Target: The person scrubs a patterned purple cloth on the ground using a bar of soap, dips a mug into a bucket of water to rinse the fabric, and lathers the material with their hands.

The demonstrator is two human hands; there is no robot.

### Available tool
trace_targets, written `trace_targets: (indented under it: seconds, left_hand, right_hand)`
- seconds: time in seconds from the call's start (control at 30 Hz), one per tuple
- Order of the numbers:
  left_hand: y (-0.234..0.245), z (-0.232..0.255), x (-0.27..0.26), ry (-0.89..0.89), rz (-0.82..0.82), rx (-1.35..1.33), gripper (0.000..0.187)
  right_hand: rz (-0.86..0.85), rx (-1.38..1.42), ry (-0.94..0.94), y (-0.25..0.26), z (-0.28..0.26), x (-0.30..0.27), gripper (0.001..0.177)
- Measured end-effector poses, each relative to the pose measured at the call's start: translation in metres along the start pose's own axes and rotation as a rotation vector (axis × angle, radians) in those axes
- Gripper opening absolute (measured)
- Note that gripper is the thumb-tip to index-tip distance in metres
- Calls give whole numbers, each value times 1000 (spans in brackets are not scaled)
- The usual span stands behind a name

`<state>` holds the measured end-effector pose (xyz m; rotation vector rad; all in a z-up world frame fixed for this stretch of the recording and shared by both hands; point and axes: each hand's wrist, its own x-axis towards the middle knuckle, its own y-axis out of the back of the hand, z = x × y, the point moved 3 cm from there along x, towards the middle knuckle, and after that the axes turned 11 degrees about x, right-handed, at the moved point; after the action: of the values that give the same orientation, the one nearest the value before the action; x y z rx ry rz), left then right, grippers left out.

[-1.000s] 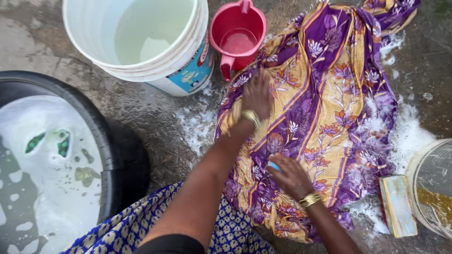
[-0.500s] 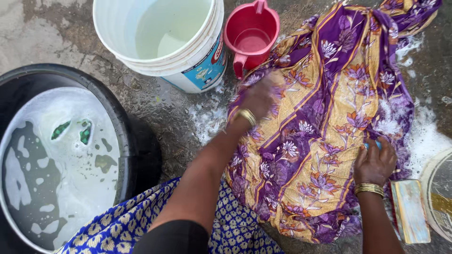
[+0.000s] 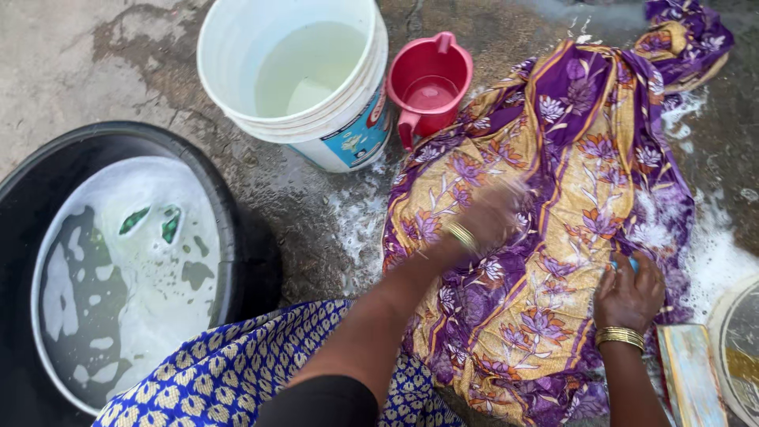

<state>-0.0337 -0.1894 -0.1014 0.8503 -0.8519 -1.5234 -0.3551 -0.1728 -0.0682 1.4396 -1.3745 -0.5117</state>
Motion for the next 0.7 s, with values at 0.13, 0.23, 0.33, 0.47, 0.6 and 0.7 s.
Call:
trace_targets:
  seconds: [0.13, 0.23, 0.33, 0.47, 0.6, 0.7]
  left_hand:
    - [49, -112, 9, 257, 177, 59, 59]
    - [41, -59, 27, 323, 131, 645, 55]
    - [-6, 80, 11, -77, -389, 796, 52]
    - [17, 131, 2, -257, 324, 262, 68]
    - [47, -2, 33, 199, -37, 7, 43]
    - [80, -69, 33, 142, 231, 180, 52]
  right_hand:
    - [5, 4, -6, 6, 0, -4, 19]
    - [-2, -27, -31, 4, -8, 2, 20]
    - [-24, -62, -47, 6, -7, 5, 21]
    - [-56, -113, -9, 8, -7, 2, 22]
    - [-24, 2, -21, 12, -12, 6, 20]
    - [23, 47, -20, 14, -12, 5, 17]
